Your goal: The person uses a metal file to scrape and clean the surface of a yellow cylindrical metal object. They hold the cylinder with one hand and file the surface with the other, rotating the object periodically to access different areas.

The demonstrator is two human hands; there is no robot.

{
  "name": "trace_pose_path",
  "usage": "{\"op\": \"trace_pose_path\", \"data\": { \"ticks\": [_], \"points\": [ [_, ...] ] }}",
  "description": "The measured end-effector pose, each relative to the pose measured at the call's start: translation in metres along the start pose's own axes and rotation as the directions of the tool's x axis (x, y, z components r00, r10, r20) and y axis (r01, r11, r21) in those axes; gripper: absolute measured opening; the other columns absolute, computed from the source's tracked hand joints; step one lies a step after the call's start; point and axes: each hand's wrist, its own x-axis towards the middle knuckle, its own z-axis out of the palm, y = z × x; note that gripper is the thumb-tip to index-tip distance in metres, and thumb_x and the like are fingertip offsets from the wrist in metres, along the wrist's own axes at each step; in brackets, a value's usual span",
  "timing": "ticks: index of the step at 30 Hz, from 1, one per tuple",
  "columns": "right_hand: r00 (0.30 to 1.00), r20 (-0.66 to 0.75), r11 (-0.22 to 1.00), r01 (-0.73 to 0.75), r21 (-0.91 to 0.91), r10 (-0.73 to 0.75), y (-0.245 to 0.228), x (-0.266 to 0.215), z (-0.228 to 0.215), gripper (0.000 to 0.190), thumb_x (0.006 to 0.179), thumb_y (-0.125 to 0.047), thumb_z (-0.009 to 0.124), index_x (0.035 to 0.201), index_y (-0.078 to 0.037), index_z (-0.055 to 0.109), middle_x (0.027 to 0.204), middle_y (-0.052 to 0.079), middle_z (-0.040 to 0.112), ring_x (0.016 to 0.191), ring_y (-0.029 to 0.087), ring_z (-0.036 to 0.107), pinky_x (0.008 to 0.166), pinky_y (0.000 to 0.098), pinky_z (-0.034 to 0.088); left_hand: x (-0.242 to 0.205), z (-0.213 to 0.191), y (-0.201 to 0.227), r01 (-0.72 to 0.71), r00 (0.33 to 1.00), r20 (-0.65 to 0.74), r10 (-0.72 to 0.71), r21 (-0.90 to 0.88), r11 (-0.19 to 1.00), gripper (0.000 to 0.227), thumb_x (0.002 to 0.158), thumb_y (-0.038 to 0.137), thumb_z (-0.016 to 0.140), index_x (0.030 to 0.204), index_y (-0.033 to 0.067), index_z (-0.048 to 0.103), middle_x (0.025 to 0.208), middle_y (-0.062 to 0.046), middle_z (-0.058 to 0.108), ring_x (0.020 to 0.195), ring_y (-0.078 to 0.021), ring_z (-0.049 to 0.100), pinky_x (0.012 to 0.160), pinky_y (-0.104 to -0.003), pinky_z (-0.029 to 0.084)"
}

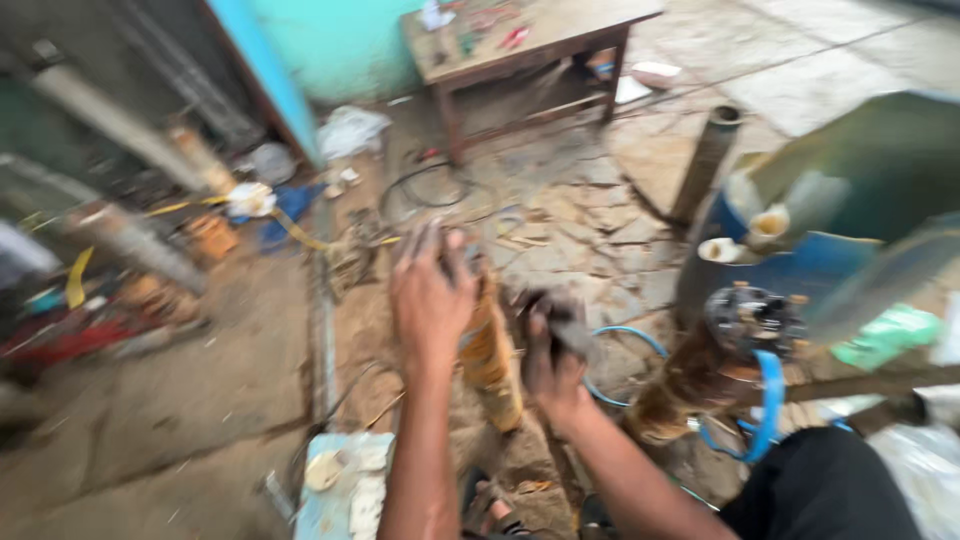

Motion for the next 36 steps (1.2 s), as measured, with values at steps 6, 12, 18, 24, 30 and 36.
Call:
{"op": "trace_pose_path", "data": {
  "ticks": [6, 12, 18, 24, 30, 36],
  "points": [
    [0.749, -0.117, 0.754, -0.623, 0.207, 0.652, 0.001, -0.046, -0.040, 0.019, 0.108, -0.018, 0.052, 0.103, -0.002, 0.062, 0.084, 0.004, 0.063, 0.069, 0.011, 0.054, 0.059, 0.0263, 0.045, 0.000, -0.008, -0.011, -0.088, 0.996, 0.034, 0.087, 0.033, 0.996, 0.047, 0.104, 0.034, 0.053, 0.128, -0.0033, 0.069, 0.134, -0.026, 0.066, 0.126, -0.0430, 0.061, 0.111, -0.046, 0.043],
    [0.599, -0.125, 0.609, -0.791, 0.062, 0.791, 0.010, -0.092, -0.082, 0.028, 0.105, -0.028, 0.058, 0.116, -0.004, 0.068, 0.082, 0.003, 0.062, 0.071, 0.010, 0.054, 0.061, 0.0254, 0.047, -0.015, -0.031, -0.006, -0.178, 0.984, -0.008, 0.178, 0.000, 0.984, 0.039, 0.104, 0.026, 0.059, 0.128, -0.0039, 0.070, 0.132, -0.027, 0.066, 0.126, -0.0436, 0.062, 0.110, -0.047, 0.046],
    [0.649, -0.275, 0.689, -0.722, 0.072, 0.709, 0.000, -0.103, -0.100, 0.023, 0.115, -0.027, 0.056, 0.121, -0.006, 0.060, 0.103, 0.005, 0.059, 0.086, 0.011, 0.051, 0.073, 0.0268, 0.047, -0.023, -0.050, -0.015, -0.137, 0.990, 0.019, 0.140, -0.101, 0.985, 0.034, 0.106, 0.024, 0.058, 0.126, -0.0007, 0.070, 0.131, -0.023, 0.070, 0.125, -0.0400, 0.065, 0.109, -0.044, 0.048],
    [0.786, -0.173, 0.714, -0.414, 0.565, 0.593, -0.024, -0.051, -0.056, 0.025, 0.111, -0.033, 0.055, 0.117, -0.009, 0.053, 0.108, 0.017, 0.067, 0.082, 0.023, 0.062, 0.071, 0.0335, 0.053, -0.034, -0.050, -0.012, -0.083, 0.995, -0.054, 0.080, -0.056, 0.995, 0.032, 0.105, 0.025, 0.060, 0.126, 0.0050, 0.073, 0.130, -0.020, 0.071, 0.127, -0.0370, 0.064, 0.112, -0.045, 0.044],
    [0.646, -0.228, 0.592, -0.426, 0.684, 0.729, -0.019, -0.034, -0.029, 0.033, 0.110, -0.041, 0.055, 0.113, -0.008, 0.052, 0.099, 0.017, 0.068, 0.072, 0.021, 0.061, 0.061, 0.0318, 0.050, -0.032, -0.048, -0.010, -0.049, 0.998, -0.052, 0.044, -0.090, 0.995, 0.034, 0.104, 0.026, 0.059, 0.127, 0.0050, 0.072, 0.131, -0.019, 0.071, 0.129, -0.0359, 0.065, 0.114, -0.044, 0.047],
    [0.927, -0.366, 0.876, -0.244, -0.415, 0.085, 0.019, -0.034, -0.019, 0.041, 0.122, -0.042, 0.053, 0.134, -0.005, 0.041, 0.102, 0.014, 0.060, 0.079, 0.018, 0.060, 0.068, 0.0262, 0.055, -0.028, -0.040, -0.009, -0.017, 1.000, -0.013, 0.016, -0.069, 0.997, 0.036, 0.105, 0.029, 0.060, 0.129, 0.0046, 0.071, 0.133, -0.021, 0.069, 0.129, -0.0371, 0.063, 0.113, -0.044, 0.045]
  ]
}}
